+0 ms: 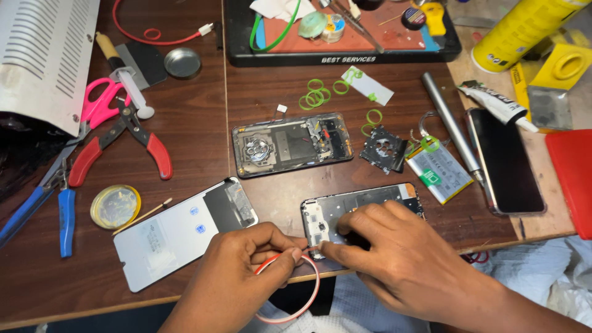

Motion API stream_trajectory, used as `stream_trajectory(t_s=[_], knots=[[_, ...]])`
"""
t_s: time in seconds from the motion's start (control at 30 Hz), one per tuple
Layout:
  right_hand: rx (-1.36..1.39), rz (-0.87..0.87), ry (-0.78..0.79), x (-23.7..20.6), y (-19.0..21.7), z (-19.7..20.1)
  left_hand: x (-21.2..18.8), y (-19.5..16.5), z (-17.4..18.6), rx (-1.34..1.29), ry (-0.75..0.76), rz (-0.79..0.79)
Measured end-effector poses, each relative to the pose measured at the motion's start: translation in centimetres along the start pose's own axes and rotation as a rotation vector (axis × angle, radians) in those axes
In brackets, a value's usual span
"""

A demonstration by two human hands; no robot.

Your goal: The person applies adhesive to the edges of a disassembled smartphone frame, then cuts and places a strip of adhesive tape along the frame's perimeter. The person uses a tube of adhesive and a pair of scissors to complete the task.

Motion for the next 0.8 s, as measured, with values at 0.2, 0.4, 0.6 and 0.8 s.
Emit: stream_trajectory(t_s=[0.2,0.4,0.6,0.8], knots=[[0.020,-0.058,-0.038,-1.2,0.0,-0.7,1.0,2.8,0.2,-0.091,0.006,0.008],[0.143,-0.089,-0.159,-1.9,0.1,-0.7,2.1,5.2,0.6,-0.173,0.055,0.087],[-0.189,-0.628,-0.456,-2.8,-6.0,3.7,2.4,5.8,0.9,-0.113,0.062,0.082],[-0.257,-0.624,-0.244,-2.1,-11.3,3.7,2.2,5.1,0.6,-0.084,0.045,0.099]])
Point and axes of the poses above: each hand's wrist, its own x-axis towards the middle knuckle, its own z-axis out of the back of the hand, y = z × x, the point moved 3 cm from there along x, towards the middle knuckle, and after that the axes turned 6 degrees about -z, right-handed, at the moved point
